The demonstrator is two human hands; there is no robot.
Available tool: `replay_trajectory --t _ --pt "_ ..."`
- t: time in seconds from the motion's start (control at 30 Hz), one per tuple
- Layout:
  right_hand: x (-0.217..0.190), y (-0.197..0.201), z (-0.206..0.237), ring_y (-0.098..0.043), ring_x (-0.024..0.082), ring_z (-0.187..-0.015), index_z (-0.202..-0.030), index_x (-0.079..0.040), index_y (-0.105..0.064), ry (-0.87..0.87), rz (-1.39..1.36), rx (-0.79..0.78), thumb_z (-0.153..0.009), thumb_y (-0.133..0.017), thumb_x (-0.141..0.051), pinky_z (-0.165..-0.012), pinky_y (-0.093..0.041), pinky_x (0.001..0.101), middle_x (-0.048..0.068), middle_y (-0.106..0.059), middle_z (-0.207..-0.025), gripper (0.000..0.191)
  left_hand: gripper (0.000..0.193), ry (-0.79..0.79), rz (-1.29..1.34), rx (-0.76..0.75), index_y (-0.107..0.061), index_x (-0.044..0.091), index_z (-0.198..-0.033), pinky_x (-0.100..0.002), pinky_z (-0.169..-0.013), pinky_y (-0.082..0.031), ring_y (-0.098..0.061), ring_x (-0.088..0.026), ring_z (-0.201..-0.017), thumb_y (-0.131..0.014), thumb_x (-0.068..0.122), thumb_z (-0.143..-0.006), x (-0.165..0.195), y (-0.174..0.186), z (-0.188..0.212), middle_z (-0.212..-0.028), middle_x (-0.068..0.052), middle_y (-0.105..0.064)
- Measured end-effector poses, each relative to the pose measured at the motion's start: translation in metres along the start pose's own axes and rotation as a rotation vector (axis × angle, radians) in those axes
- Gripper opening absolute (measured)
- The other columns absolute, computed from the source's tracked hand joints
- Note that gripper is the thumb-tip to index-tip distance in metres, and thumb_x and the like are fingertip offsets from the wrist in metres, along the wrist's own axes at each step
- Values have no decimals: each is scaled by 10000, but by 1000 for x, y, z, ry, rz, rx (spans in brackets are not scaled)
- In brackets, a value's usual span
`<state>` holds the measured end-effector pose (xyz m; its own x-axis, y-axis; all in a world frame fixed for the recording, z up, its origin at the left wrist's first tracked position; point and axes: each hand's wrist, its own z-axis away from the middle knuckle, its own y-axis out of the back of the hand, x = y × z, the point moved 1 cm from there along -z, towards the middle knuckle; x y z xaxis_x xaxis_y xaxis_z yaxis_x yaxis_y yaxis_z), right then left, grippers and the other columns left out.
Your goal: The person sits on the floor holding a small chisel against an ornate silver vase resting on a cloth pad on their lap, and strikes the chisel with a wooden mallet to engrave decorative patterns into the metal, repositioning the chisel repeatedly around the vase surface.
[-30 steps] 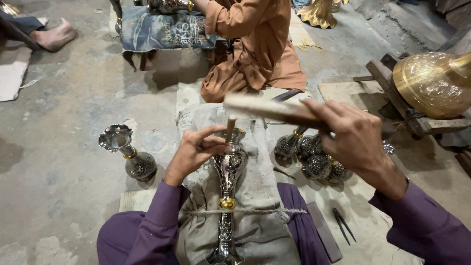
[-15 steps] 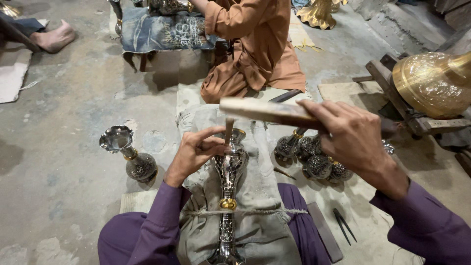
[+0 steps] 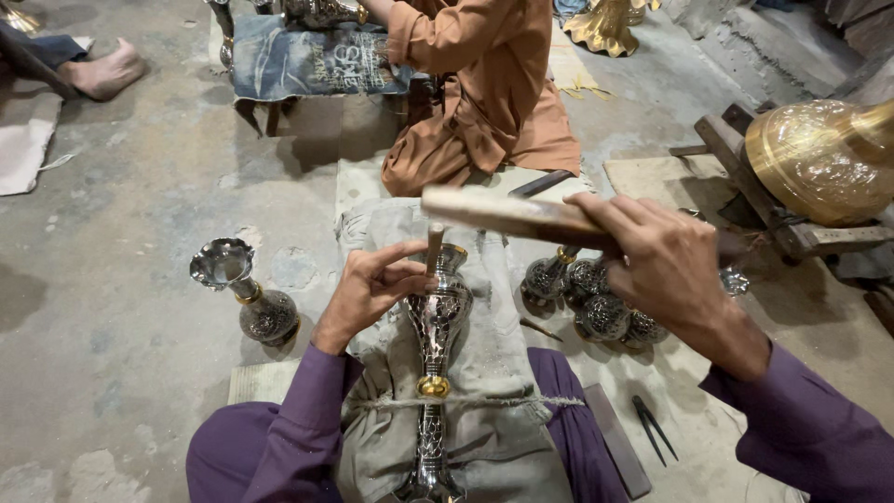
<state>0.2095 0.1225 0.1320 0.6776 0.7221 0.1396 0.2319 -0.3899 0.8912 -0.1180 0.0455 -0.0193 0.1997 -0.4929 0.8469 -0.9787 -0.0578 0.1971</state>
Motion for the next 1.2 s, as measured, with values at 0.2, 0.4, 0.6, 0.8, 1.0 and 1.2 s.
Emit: replay_trajectory --t 0.2,0.4,0.6,0.8,1.0,1.2 --pt "-7 -7 10 -703 189 -729 -1374 -154 -621 -1 22 3 -843 -691 -78 -628 -595 360 56 -753 -1006 541 492 -1 -19 -26 -626 40 -1362 -271 -797 -657 -795 -147 -928 -753 -6 -889 1 2 0 -1009 -132 -810" --pt "-13 -14 25 -681 178 -667 -1393 -161 -588 -97 -60 -54 -859 -674 -84 -578 -584 355 37 -741 -1007 547 486 10 -31 -41 -640 52 -1367 -278 -813 -650 -791 -151 -936 -760 14 -897 5 4 2 -1010 -132 -815" --pt "-11 -22 43 -679 175 -716 -1377 -126 -611 -25 122 1 -807 -661 -71 -609 -589 372 40 -720 -941 574 493 -49 -98 40 -638 65 -1362 -293 -828 -650 -791 -145 -953 -765 30 -887 12 0 9 -1051 -120 -811" --pt "-24 -43 97 -692 136 -786 -1149 -105 -624 -147 -991 8 -806 -735 -69 -765 -609 346 42 -705 -892 362 474 9 70 260 -592 16 -1379 -335 -904 -670 -783 -186 -1016 -729 20 -925 33 -4 36 -1104 -147 -789" --pt "-96 -120 158 -610 161 -943 -1001 -64 -514 -214 -1677 -60 -904 -810 -21 -862 -530 335 84 -588 -1006 315 497 68 80 285 -580 9 -1371 -323 -865 -663 -780 -183 -981 -737 -17 -900 37 -26 40 -1061 -154 -795" --pt "-77 -132 181 -666 126 -876 -1008 -41 -605 -367 -1541 -183 -901 -784 -109 -782 -562 294 57 -673 -924 220 465 75 13 293 -622 4 -1345 -287 -834 -645 -763 -146 -967 -752 -32 -900 33 -55 41 -1050 -132 -803"
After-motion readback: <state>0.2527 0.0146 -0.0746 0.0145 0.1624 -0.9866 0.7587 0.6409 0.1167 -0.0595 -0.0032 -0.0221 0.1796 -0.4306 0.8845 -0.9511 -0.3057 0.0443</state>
